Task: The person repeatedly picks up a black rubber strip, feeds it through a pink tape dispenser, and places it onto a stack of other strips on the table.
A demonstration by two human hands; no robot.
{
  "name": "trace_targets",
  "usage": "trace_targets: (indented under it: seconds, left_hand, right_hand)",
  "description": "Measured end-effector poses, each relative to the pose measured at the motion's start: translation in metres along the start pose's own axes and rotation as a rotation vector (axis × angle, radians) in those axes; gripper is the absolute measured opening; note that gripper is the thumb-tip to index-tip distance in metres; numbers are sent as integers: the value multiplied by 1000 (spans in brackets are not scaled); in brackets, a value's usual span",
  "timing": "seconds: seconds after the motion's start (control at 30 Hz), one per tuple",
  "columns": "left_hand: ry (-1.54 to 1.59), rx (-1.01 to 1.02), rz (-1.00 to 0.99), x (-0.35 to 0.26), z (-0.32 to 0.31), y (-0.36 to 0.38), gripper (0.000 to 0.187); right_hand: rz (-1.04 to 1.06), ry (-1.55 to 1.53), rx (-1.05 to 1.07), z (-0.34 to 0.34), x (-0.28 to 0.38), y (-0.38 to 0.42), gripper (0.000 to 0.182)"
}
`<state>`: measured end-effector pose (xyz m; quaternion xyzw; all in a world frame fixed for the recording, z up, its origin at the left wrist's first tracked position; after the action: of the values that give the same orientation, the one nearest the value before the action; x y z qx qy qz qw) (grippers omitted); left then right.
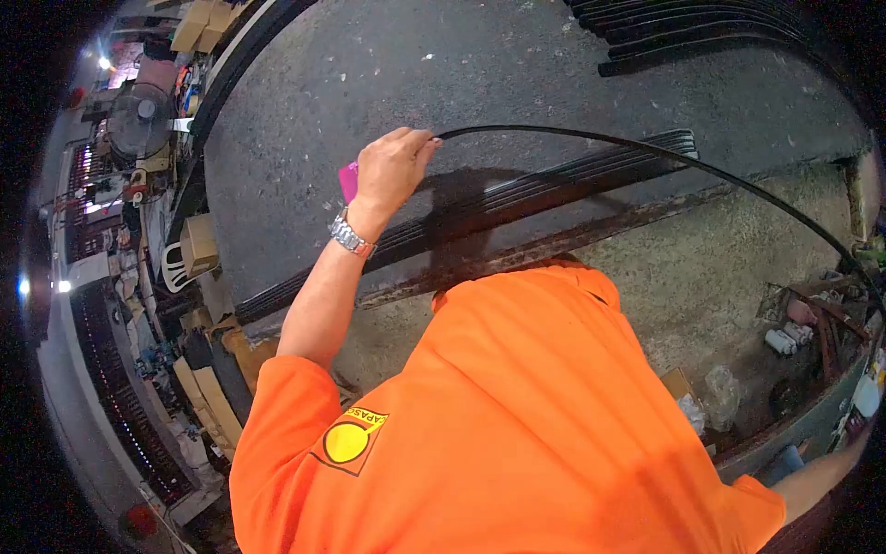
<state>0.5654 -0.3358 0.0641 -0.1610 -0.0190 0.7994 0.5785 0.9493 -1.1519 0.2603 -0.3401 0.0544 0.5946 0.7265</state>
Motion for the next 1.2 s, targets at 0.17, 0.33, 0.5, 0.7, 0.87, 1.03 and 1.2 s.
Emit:
trace_targets:
  seconds: [0.17,0.33,0.5,0.7,0.87,1.03,1.2]
  left_hand:
    - [105,-115,-5,2,23,-5,16]
    - [321,-122,170,42,65,12,15]
    - [405,-156,279,63,63,39,15]
    - [434,-222,296,70,56,54,16]
    - [499,-260,326,73,54,63,15]
    - [607,-308,389,76,45,71,15]
    - [1016,-431,550,86,7,67,20]
  right_hand:
    - [-26,-6,-56,26,-21,-4,37]
    - [-43,-18,-102,46,-33,-8,37]
    - [-50,-27,-142,67,-44,-11,36]
    - [-52,-44,-195,91,-50,-18,36]
    - [-49,-58,-243,110,-51,-25,35]
    - [-46,-71,-290,132,-57,-31,35]
    - [-47,-78,-349,159,-65,-33,35]
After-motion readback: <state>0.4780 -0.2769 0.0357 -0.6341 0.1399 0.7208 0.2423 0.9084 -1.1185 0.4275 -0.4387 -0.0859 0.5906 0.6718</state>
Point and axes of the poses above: each hand's wrist, its own y-axis away from the middle knuckle, its own z-axis out of the back of the hand, x = y × z, the point moved 2 cm from there along -y, towards the middle knuckle, and after that the axes turned 3 degrees about y, right-handed, at the moved point
